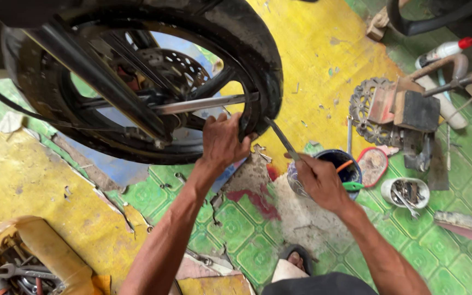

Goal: The person kneels and sits in front of a scooter's front wheel, loosens the axle nut with a wrench, then uses a long metal bar to pry and work around the wheel rim and fork area, repeatedly reaching into a container of tools between attempts.

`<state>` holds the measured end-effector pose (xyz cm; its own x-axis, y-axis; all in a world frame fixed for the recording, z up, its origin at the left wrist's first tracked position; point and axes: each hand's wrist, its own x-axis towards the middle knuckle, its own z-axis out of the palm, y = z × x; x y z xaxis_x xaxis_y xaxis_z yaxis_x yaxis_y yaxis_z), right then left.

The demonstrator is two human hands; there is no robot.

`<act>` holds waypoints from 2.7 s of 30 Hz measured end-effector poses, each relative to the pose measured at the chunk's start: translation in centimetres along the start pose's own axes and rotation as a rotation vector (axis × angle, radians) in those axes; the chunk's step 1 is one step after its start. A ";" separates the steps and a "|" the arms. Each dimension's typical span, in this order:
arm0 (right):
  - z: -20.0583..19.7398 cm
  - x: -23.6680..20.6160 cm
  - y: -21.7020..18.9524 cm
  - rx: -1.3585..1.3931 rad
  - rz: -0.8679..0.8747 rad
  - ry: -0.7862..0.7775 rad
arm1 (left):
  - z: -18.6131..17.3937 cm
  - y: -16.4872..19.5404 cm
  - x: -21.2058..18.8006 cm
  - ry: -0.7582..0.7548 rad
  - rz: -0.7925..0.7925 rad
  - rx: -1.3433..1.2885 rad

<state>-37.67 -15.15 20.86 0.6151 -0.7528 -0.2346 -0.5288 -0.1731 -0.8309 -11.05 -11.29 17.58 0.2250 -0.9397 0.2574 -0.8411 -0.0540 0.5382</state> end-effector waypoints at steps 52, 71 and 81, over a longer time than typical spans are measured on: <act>-4.0 8.0 2.9 0.287 0.102 -0.420 | 2.7 0.3 0.9 0.106 -0.017 -0.357; 1.7 2.9 -2.0 0.602 0.254 -0.189 | 2.4 0.8 1.2 0.215 0.007 -0.389; -1.7 6.6 3.1 0.283 -0.012 -0.265 | 2.5 0.1 1.4 0.176 0.022 -0.411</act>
<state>-36.26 -21.71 17.64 0.7696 -0.5548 -0.3160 -0.3615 0.0293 -0.9319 -12.04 -13.49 16.02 0.3193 -0.8654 0.3861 -0.5892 0.1378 0.7961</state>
